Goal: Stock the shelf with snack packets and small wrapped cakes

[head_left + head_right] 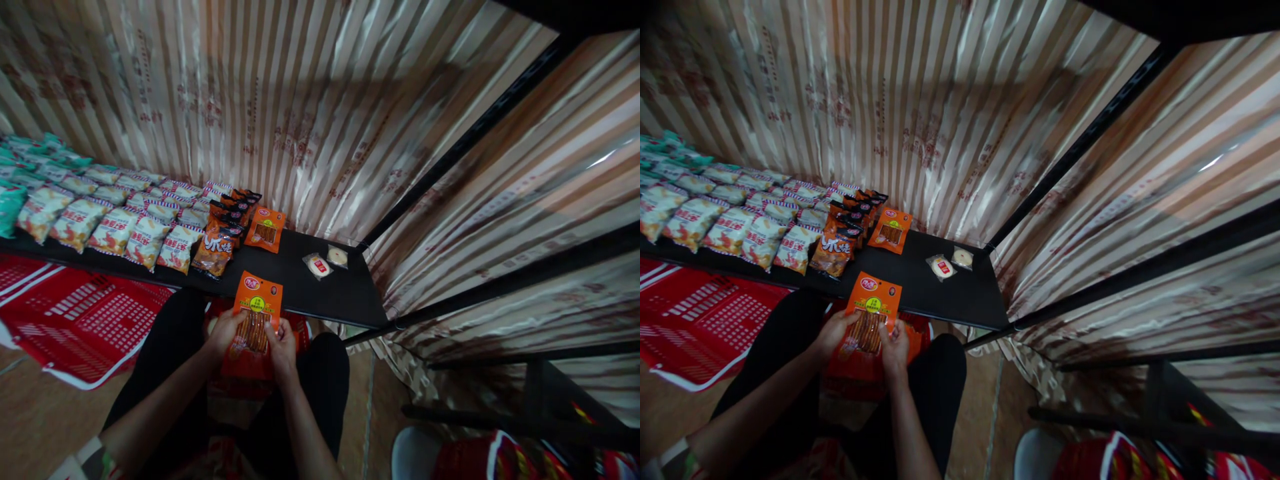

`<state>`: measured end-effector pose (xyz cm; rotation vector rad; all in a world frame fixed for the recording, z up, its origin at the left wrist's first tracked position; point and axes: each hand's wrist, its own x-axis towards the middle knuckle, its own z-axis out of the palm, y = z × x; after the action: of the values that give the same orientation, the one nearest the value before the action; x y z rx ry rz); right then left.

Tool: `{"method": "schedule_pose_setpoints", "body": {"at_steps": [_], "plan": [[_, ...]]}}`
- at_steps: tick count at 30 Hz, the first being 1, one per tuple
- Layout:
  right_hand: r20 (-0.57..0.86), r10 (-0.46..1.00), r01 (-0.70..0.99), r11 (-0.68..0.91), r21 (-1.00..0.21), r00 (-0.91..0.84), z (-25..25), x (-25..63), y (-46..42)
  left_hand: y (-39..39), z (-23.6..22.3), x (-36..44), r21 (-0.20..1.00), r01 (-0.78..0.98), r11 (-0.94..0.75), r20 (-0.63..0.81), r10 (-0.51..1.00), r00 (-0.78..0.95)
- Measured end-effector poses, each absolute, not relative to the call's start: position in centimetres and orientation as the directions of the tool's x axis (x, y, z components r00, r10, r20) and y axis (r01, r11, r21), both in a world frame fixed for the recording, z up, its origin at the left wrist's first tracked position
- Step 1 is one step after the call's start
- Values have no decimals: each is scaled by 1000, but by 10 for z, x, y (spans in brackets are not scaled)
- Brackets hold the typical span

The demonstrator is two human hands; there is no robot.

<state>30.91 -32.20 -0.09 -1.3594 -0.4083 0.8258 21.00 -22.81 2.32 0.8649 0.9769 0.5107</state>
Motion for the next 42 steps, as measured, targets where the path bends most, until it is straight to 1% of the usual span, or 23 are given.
{"method": "schedule_pose_setpoints", "body": {"at_steps": [3,7,10,14,21,29,35,38,42], "plan": [[-161,717,-224,-7,-975,679,3,313,-318,-224,21,211,832,4,555,-480,716,507],[-127,734,-191,4,-981,668,6,320,-310,-217,23,215,842,5,540,-465,720,515],[-102,729,-149,-1,-989,677,10,325,-304,-212,27,220,868,5,497,-436,755,489],[-96,693,-78,-57,-995,715,15,334,-298,-205,35,227,876,3,482,-438,795,420],[-75,721,-116,8,-993,688,22,349,-287,-196,45,238,872,-66,485,-418,807,417],[-35,726,-16,-33,-999,687,24,370,-272,-179,37,253,922,-34,387,-340,847,408],[-1,703,76,-78,-994,711,24,388,-255,-165,42,265,909,-125,397,-329,870,367],[20,686,121,-100,-988,728,23,397,-243,-159,46,268,897,-157,413,-332,864,379],[46,673,131,-76,-988,738,19,409,-226,-153,48,274,908,-160,386,-318,887,336]]}}
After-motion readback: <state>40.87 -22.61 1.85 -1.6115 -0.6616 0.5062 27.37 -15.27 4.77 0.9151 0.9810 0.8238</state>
